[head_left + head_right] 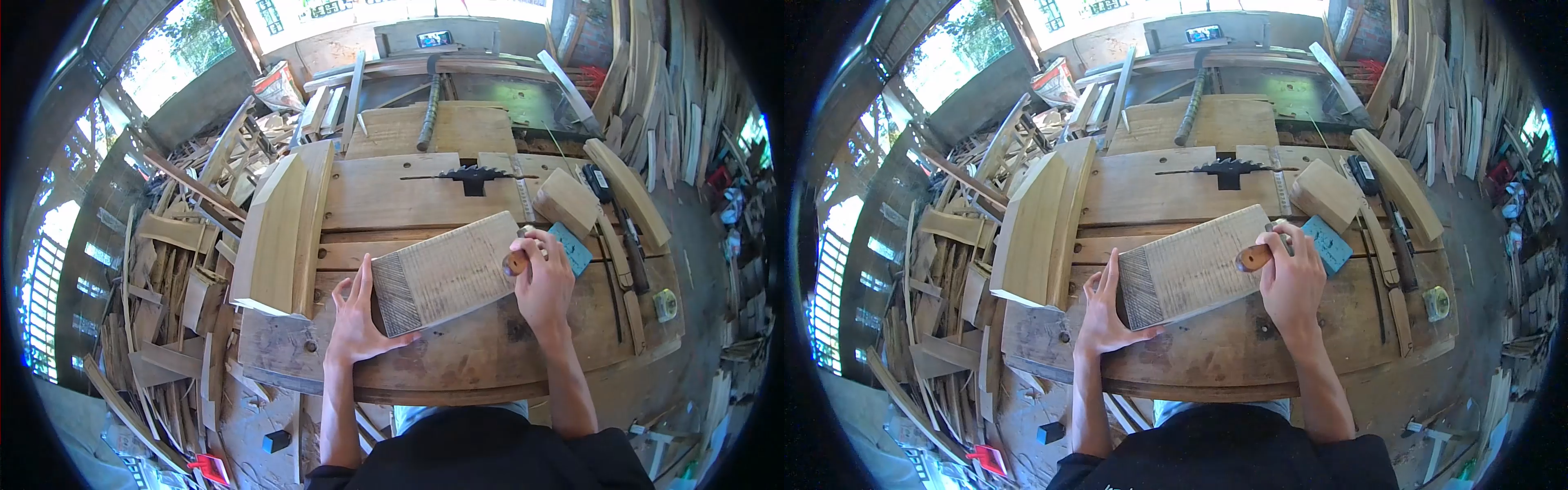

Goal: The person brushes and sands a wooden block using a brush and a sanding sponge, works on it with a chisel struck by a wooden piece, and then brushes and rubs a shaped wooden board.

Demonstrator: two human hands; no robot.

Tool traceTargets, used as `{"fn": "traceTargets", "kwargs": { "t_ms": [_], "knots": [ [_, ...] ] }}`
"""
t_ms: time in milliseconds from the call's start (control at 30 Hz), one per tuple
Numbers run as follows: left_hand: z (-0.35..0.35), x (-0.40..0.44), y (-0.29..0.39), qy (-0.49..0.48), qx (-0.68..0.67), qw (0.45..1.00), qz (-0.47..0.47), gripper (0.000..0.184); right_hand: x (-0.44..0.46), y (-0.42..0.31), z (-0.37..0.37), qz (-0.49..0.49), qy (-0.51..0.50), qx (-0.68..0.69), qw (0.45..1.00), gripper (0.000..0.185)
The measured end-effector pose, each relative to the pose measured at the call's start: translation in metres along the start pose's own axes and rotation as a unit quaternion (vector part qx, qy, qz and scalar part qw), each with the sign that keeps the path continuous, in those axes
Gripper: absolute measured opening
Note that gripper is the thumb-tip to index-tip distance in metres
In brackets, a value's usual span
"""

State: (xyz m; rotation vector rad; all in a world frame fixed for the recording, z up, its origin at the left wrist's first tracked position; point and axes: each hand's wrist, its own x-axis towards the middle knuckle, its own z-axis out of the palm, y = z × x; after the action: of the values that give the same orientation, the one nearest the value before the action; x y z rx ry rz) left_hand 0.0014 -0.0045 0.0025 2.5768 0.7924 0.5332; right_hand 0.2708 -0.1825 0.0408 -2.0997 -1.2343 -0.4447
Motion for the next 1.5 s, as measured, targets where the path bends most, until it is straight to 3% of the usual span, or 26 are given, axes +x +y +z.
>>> {"fn": "traceTargets", "kwargs": {
  "t_ms": [200,433,567,667,800,900,1000,1100,1200,1233,1333,1400,1467,1500],
  "knots": [
    [-0.002,0.0,0.001,0.007,-0.01,1.0,0.018,0.161,0.003,-0.018,0.0,-0.044,0.001,0.039,0.998,0.03],
    [-0.002,0.0,-0.001,-0.007,-0.011,1.0,0.013,0.16,-0.02,-0.092,0.017,-0.13,-0.081,0.26,0.953,0.015],
    [-0.002,0.0,-0.004,-0.019,-0.02,1.0,0.012,0.16,-0.019,-0.103,0.025,-0.082,-0.11,0.344,0.929,0.011],
    [-0.002,0.0,0.0,-0.007,-0.016,1.0,0.015,0.161,-0.012,-0.088,0.028,-0.038,-0.076,0.344,0.935,0.012],
    [-0.006,0.0,0.004,-0.016,-0.013,1.0,0.001,0.161,0.011,-0.043,0.025,0.035,-0.054,0.244,0.968,0.011],
    [-0.004,0.0,0.003,-0.02,-0.015,1.0,-0.005,0.162,0.04,-0.004,0.036,0.0,0.033,0.121,0.992,0.012],
    [0.001,-0.001,-0.001,0.006,-0.026,1.0,0.001,0.163,0.059,-0.007,0.041,-0.056,0.048,0.036,0.997,0.013],
    [-0.005,0.0,0.004,-0.02,-0.011,1.0,-0.013,0.161,0.051,-0.04,0.059,-0.12,-0.005,0.042,0.992,0.017],
    [-0.007,0.0,0.004,-0.037,-0.02,0.999,-0.029,0.161,0.031,-0.09,0.071,-0.182,-0.031,0.129,0.974,0.012],
    [-0.006,0.0,0.001,-0.041,0.002,0.999,-0.007,0.161,0.024,-0.105,0.073,-0.173,-0.086,0.142,0.971,0.012],
    [0.004,-0.002,-0.013,-0.047,0.07,0.996,0.031,0.161,0.013,-0.129,0.077,-0.228,-0.022,0.253,0.94,0.017],
    [0.004,-0.004,-0.014,-0.047,0.116,0.991,0.045,0.162,0.017,-0.123,0.07,-0.196,-0.067,0.275,0.939,0.018],
    [-0.004,-0.001,0.001,-0.024,-0.013,1.0,-0.007,0.162,0.025,-0.105,0.064,-0.166,-0.114,0.295,0.934,0.019],
    [-0.005,-0.001,0.003,-0.029,-0.007,0.999,-0.019,0.162,0.031,-0.092,0.063,-0.124,-0.117,0.289,0.942,0.02]
  ]
}}
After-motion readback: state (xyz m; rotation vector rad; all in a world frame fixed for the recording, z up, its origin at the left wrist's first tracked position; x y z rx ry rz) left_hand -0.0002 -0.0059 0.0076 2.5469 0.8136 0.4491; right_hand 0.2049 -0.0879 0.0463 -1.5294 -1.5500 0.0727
